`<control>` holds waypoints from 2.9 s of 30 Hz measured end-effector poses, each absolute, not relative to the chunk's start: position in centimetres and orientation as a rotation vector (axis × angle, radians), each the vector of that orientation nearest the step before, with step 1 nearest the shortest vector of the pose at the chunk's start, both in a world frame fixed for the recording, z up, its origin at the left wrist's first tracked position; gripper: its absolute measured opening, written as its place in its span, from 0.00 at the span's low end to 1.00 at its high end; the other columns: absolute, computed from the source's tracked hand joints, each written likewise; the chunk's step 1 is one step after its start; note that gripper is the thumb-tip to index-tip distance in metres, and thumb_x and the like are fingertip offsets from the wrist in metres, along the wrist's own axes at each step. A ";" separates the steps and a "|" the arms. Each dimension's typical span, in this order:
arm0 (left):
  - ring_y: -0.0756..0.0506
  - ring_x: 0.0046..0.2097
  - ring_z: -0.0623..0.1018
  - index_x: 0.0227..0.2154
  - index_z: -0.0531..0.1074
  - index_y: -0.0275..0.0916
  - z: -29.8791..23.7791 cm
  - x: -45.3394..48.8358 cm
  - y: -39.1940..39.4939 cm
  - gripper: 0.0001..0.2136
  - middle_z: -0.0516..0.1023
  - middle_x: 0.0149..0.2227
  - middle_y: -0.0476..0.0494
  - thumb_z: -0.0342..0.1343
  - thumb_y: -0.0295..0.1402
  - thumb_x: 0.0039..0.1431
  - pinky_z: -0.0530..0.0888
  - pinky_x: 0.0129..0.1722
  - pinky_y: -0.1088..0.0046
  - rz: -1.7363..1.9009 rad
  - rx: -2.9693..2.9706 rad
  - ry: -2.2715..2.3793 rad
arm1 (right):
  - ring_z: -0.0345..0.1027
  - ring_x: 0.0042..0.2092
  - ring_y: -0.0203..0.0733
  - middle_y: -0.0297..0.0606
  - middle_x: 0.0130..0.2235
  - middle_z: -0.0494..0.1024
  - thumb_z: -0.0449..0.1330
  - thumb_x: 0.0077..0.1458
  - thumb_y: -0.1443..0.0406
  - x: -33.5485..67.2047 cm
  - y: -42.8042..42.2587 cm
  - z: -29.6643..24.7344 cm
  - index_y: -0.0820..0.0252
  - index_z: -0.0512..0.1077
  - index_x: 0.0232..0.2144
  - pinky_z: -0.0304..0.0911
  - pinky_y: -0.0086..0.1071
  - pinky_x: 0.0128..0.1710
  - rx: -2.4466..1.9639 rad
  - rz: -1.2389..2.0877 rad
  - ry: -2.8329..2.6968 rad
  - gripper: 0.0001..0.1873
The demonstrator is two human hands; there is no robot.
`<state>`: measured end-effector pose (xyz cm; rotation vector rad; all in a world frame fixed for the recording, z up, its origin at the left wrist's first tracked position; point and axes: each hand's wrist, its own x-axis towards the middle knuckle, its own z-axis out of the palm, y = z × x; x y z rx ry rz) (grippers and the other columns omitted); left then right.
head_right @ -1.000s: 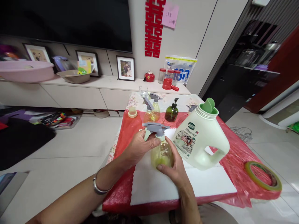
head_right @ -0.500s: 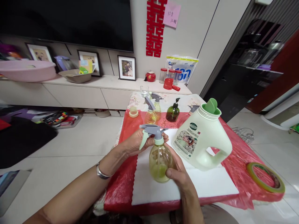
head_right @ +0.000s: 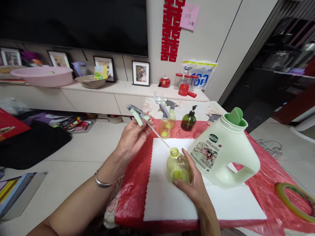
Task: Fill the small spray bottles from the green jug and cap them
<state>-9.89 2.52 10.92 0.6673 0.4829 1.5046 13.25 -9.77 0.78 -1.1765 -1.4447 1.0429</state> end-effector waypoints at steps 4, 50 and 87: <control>0.51 0.33 0.80 0.34 0.76 0.35 8.9 -12.4 5.8 0.16 0.82 0.35 0.46 0.74 0.35 0.45 0.78 0.34 0.75 1.459 0.731 0.776 | 0.46 0.69 0.57 0.41 0.69 0.50 0.71 0.52 0.50 13.4 -9.8 0.8 0.51 0.52 0.71 0.45 0.52 0.70 -1.116 1.060 -1.319 0.52; 0.36 0.59 0.74 0.61 0.61 0.43 0.2 -4.7 -2.3 0.35 0.71 0.58 0.38 0.66 0.32 0.49 0.72 0.59 0.53 1.119 1.523 0.989 | 0.59 0.24 0.35 0.34 0.23 0.67 0.61 0.45 0.57 21.0 -11.5 5.8 0.66 0.71 0.30 0.57 0.24 0.23 -1.577 0.055 -1.077 0.16; 0.36 0.59 0.72 0.59 0.61 0.41 0.0 -4.9 -2.4 0.37 0.69 0.56 0.36 0.69 0.36 0.47 0.69 0.61 0.51 1.146 1.617 0.970 | 0.64 0.24 0.37 0.38 0.26 0.72 0.61 0.52 0.55 18.0 -15.5 4.6 0.64 0.73 0.31 0.59 0.27 0.23 -1.615 -0.521 -1.360 0.16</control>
